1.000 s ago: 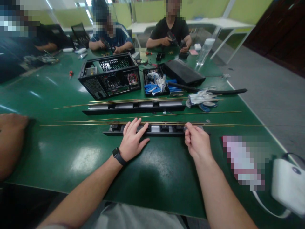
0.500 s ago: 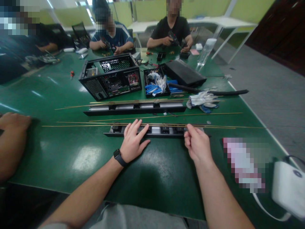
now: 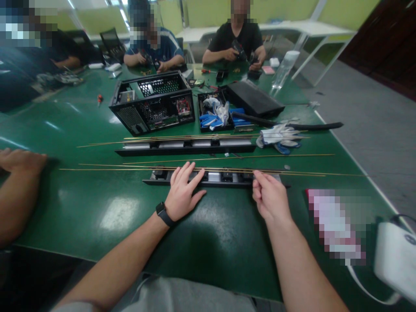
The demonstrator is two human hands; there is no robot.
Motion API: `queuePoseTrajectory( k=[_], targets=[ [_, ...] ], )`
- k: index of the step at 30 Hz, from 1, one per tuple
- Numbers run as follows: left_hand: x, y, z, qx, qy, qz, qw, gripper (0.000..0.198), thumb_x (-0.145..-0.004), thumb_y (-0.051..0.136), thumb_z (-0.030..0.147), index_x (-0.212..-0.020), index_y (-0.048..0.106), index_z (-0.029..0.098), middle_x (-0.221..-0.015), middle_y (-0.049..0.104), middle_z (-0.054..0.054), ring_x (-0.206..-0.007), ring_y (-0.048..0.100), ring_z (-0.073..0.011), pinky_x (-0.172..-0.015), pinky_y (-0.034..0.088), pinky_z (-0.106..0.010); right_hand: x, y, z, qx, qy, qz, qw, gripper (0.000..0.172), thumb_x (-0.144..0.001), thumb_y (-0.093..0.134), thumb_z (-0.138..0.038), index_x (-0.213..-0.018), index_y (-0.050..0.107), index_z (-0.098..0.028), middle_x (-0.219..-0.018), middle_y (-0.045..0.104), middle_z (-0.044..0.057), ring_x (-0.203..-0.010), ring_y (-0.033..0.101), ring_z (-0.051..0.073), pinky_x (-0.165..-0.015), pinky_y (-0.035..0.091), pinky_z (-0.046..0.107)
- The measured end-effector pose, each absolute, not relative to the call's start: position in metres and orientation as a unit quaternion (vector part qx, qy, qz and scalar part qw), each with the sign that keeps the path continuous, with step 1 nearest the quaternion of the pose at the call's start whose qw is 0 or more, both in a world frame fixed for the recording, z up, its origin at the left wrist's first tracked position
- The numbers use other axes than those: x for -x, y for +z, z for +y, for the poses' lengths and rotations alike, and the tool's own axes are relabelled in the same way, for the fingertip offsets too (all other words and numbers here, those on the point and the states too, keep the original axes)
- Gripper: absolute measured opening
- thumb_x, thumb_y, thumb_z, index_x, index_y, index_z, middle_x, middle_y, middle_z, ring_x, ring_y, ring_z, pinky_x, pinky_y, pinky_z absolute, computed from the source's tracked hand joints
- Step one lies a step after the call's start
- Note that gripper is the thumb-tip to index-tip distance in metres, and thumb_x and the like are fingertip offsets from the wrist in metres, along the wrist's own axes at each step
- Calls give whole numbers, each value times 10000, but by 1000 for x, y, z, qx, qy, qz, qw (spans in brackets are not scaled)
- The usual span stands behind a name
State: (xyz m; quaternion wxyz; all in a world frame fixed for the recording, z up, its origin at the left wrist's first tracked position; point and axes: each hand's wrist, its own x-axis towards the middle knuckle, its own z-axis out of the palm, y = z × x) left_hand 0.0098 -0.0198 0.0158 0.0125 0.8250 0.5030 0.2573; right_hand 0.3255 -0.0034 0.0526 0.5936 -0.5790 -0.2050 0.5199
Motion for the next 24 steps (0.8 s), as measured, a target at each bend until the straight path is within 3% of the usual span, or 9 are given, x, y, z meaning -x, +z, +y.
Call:
queuePoseTrajectory(
  k=[24],
  targets=[
    [-8, 14, -19, -829, 265, 492, 0, 761, -1147, 946, 264, -1873, 724, 301, -1989, 645, -232, -1895, 593, -473, -1568, 471, -733, -329, 47, -1, 594, 500, -191, 601, 560, -855, 1222, -426, -948, 695, -263, -661, 650, -74, -413, 482, 65, -323, 316, 130]
  ],
)
